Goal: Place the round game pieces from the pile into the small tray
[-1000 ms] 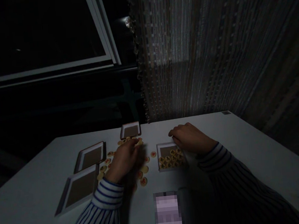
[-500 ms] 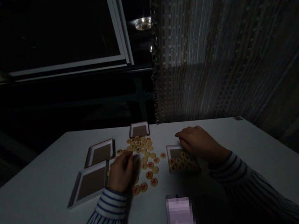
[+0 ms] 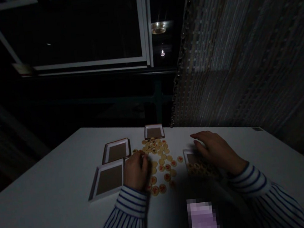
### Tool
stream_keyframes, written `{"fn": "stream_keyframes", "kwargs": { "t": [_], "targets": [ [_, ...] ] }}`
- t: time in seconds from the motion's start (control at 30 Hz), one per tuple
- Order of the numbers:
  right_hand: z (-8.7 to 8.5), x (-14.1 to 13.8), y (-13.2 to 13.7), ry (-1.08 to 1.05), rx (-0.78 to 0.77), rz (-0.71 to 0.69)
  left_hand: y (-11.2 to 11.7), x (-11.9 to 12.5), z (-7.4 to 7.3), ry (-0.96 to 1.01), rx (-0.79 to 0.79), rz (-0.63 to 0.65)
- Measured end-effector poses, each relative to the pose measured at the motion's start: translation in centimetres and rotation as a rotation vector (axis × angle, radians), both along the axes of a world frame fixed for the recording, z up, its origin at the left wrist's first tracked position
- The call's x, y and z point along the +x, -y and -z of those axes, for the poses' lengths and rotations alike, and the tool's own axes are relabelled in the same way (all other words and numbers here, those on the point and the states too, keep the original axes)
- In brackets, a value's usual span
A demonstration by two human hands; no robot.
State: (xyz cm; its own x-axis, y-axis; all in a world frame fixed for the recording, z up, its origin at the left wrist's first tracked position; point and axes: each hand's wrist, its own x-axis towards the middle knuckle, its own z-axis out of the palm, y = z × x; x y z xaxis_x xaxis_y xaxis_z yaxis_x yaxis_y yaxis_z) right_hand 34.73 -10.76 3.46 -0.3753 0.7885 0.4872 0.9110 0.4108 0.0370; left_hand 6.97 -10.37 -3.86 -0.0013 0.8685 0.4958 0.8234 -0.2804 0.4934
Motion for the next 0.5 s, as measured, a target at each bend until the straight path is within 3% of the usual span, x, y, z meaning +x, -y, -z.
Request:
{"fn": "stream_keyframes", "kwargs": {
  "t": [0.3, 0.5],
  "targets": [
    [-1.9, -4.6, -0.2, -0.112, -0.009, -0.026, -0.1, -1.9, -0.6, 0.043, 0.024, -0.122],
    [-2.5, -6.4, -0.8, -0.135, -0.094, -0.102, 0.0, -2.1, -0.6, 0.002, 0.014, -0.137]
  ]
}}
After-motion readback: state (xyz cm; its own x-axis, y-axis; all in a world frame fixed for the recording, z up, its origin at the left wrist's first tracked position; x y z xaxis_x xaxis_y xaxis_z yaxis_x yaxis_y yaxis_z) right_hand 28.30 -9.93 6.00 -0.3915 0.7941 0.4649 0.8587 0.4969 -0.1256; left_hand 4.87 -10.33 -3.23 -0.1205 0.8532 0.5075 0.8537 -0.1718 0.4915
